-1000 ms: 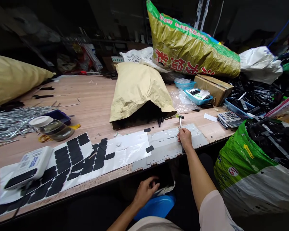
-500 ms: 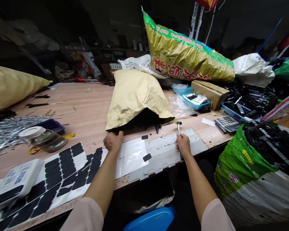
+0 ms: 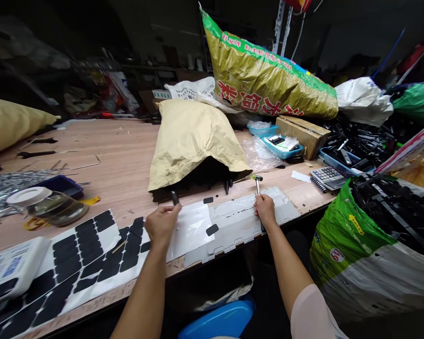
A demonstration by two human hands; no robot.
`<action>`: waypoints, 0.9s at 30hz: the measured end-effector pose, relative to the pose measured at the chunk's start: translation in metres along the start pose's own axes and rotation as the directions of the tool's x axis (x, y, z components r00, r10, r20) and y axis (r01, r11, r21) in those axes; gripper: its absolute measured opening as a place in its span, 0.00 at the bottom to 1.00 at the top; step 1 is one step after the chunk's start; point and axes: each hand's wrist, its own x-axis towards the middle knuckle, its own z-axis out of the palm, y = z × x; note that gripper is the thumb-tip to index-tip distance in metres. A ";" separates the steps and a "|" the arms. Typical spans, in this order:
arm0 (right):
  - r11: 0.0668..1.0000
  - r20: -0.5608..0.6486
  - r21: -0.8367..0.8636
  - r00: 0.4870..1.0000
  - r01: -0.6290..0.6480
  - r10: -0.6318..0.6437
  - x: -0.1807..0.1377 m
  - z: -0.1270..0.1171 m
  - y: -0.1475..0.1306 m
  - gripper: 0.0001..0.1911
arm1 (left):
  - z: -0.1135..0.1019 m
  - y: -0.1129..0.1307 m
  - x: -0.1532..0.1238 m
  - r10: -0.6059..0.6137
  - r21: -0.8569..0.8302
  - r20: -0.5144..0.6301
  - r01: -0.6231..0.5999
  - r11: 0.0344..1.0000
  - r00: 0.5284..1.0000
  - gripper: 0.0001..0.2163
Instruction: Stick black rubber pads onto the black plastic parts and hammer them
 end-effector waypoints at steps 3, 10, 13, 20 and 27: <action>1.000 0.005 0.007 1.000 0.003 -0.003 0.000 -0.001 -0.001 0.08 | 0.006 0.023 -0.036 0.178 0.053 0.179 -0.191 0.980 0.968 0.12; 1.000 -0.006 -0.011 1.000 0.022 -0.022 0.003 0.000 0.003 0.09 | 0.023 0.050 -0.038 0.460 0.066 0.467 -0.548 0.834 0.755 0.05; 1.000 -0.006 -0.010 1.000 0.027 -0.027 0.005 0.000 0.006 0.09 | 0.036 0.042 -0.032 0.517 -0.014 0.404 -0.560 0.828 0.754 0.09; 0.999 -0.002 0.044 1.000 0.010 -0.010 0.001 0.000 -0.001 0.11 | 0.050 0.031 -0.026 0.515 -0.124 0.359 -0.507 0.853 0.778 0.08; 0.934 0.111 -0.225 0.960 0.276 -0.257 -0.051 -0.004 -0.006 0.16 | 0.050 0.031 -0.025 0.499 -0.124 0.357 -0.489 0.863 0.790 0.07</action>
